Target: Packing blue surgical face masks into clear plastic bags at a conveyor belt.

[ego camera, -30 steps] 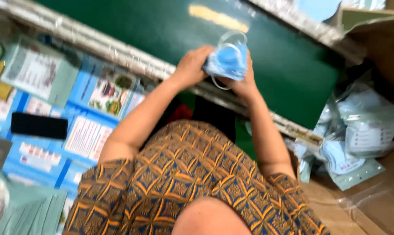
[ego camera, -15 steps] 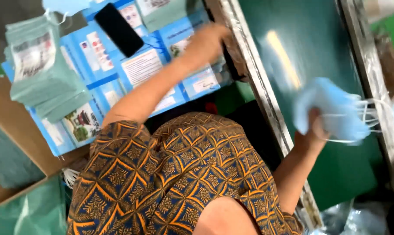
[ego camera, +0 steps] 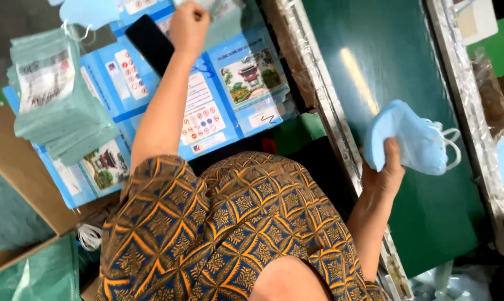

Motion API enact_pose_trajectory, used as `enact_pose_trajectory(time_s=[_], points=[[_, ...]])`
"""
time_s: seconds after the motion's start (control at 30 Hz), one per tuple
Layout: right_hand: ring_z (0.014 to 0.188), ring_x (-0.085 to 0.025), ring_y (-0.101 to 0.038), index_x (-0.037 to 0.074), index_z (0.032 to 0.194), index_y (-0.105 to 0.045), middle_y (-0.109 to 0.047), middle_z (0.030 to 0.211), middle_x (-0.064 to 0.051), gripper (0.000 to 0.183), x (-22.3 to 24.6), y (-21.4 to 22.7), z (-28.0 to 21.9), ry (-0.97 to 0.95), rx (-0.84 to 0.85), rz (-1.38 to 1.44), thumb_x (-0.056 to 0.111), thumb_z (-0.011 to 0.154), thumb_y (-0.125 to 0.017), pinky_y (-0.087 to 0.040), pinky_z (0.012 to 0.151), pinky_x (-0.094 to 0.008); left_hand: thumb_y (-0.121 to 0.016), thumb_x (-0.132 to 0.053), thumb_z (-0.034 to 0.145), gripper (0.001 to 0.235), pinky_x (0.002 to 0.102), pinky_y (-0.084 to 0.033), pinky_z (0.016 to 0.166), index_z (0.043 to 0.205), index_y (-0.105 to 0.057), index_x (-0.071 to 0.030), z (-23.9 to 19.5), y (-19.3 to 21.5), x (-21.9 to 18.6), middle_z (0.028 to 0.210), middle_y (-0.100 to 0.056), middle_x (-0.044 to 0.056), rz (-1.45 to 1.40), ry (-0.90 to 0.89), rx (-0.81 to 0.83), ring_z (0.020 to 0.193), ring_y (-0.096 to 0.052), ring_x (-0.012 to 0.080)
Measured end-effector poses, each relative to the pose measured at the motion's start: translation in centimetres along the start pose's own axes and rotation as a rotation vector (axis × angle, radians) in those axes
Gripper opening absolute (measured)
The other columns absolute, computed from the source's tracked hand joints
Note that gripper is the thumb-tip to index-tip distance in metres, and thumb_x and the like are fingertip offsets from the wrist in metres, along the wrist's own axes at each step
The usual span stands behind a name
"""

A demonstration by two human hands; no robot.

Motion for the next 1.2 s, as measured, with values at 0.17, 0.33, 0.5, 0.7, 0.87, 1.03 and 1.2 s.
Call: enact_pose_trajectory(time_s=[0.17,0.33,0.5,0.7,0.87,1.03,1.2], points=[[0.116,-0.028,-0.066,0.013,0.142,-0.052,-0.067,0.128,-0.007,0.058,-5.1,-1.2,0.4,-0.302,-0.045,0.141,0.030,0.092,-0.076,-0.055,0.094,-0.051,-0.075,-0.014,0.088,0.012,0.042,-0.052,0.063,0.087,-0.065,-0.007,0.6,9.0,-13.0,0.079,-0.068,0.010,-0.416,0.091,-0.056,0.071,-0.068,0.0309],[0.122,-0.031,-0.065,0.008,0.144,-0.051,-0.066,0.133,-0.011,0.059,-9.0,-8.9,-1.0,-0.391,0.146,0.299,0.027,0.093,-0.075,-0.053,0.105,-0.050,-0.072,-0.015,0.085,0.012,0.046,-0.045,0.070,0.088,-0.061,-0.011,-4.6,9.2,-27.2,0.085,-0.062,0.008,-0.249,-0.345,0.044,0.080,-0.063,0.0307],[0.121,-0.024,-0.064,0.005,0.141,-0.057,-0.065,0.132,-0.010,0.051,-6.2,-10.0,0.4,-0.174,0.268,0.128,0.011,0.095,-0.078,-0.053,0.106,-0.040,-0.071,-0.014,0.088,0.010,0.044,-0.040,0.075,0.087,-0.061,-0.012,-2.9,11.9,-29.6,0.083,-0.064,0.004,-0.310,-0.341,0.117,0.080,-0.064,0.0268],[0.111,-0.017,-0.065,0.000,0.124,-0.071,-0.071,0.120,-0.008,0.028,-3.5,-7.6,0.8,0.146,0.174,-0.449,0.016,0.101,-0.073,-0.053,0.100,-0.034,-0.070,-0.018,0.088,0.014,0.045,-0.042,0.079,0.085,-0.061,-0.009,-7.7,10.4,-34.2,0.084,-0.063,0.009,-0.537,-0.462,0.222,0.081,-0.063,0.0319],[0.116,-0.017,-0.064,0.003,0.131,-0.064,-0.069,0.124,-0.004,0.044,2.1,-6.5,0.4,0.035,0.248,-0.447,0.015,0.091,-0.077,-0.051,0.102,-0.033,-0.069,-0.029,0.095,0.030,0.045,-0.037,0.085,0.108,-0.069,-0.001,-3.4,14.8,-34.3,0.100,-0.065,0.015,-0.688,-0.396,0.168,0.096,-0.059,0.0354],[0.113,-0.019,-0.066,0.002,0.129,-0.064,-0.070,0.123,-0.007,0.048,3.1,-7.5,0.3,0.046,0.518,-0.673,0.017,0.086,-0.080,-0.053,0.100,-0.036,-0.066,-0.027,0.106,0.020,0.043,-0.035,0.104,0.107,-0.073,-0.008,-4.9,8.2,-31.9,0.105,-0.072,0.007,-0.906,-0.534,0.562,0.104,-0.064,0.0257],[0.100,-0.029,-0.072,0.006,0.117,-0.075,-0.076,0.111,-0.015,0.035,-2.2,-7.8,-0.7,-0.147,0.896,-1.474,0.015,0.082,-0.076,-0.057,0.092,-0.039,-0.067,-0.019,0.103,0.014,0.041,-0.045,0.100,0.100,-0.072,-0.006,-5.7,10.1,-34.8,0.095,-0.071,0.006,-0.878,-0.679,0.586,0.098,-0.068,0.0252]])
Point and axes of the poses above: each hand's wrist, its own z-axis towards the middle knuckle, its own y-axis out of the back of the hand, x = y × z, the point moved 6 cm from there along z, towards the middle knuckle
